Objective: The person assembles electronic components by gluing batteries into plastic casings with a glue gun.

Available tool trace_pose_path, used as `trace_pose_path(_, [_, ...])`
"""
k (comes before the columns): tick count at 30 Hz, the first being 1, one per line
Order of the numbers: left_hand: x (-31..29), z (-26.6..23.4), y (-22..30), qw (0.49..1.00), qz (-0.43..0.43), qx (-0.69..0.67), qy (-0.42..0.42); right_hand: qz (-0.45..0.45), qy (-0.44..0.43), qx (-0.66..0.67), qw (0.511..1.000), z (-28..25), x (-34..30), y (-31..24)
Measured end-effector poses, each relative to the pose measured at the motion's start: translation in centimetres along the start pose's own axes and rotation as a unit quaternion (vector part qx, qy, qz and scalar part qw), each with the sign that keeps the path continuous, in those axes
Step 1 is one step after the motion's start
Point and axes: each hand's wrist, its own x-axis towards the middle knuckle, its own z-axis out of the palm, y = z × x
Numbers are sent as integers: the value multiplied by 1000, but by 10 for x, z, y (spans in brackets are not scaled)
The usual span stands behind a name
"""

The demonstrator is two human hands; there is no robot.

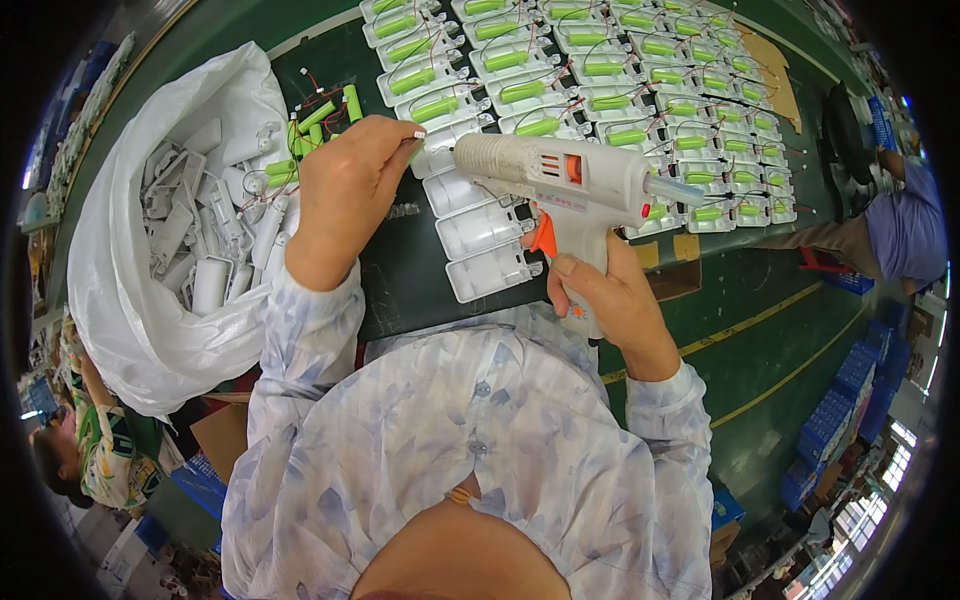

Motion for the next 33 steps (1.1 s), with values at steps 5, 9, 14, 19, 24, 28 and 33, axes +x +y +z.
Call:
trace_pose_path(5, [17,29,-15,997,66,49,9,-13,18,5,1000,1,-4,6])
trace_pose_path(9, [22,42,-19,995,75,56,-24,-15,17,17,1000,-3,-6,10])
trace_pose_path(14, [21,53,-22,993,82,76,-29,-12,-7,55,998,-7,-8,11])
trace_pose_path(19, [20,46,-18,995,77,66,-14,-16,10,22,1000,-5,-8,14])
trace_pose_path(24, [10,3,0,996,61,44,48,-23,21,27,999,-3,-2,13])
trace_pose_path(28, [-18,-19,4,998,7,62,15,-21,25,42,999,-2,7,12])
trace_pose_path(33, [-52,-28,3,997,-30,65,41,-16,6,31,999,1,4,6])
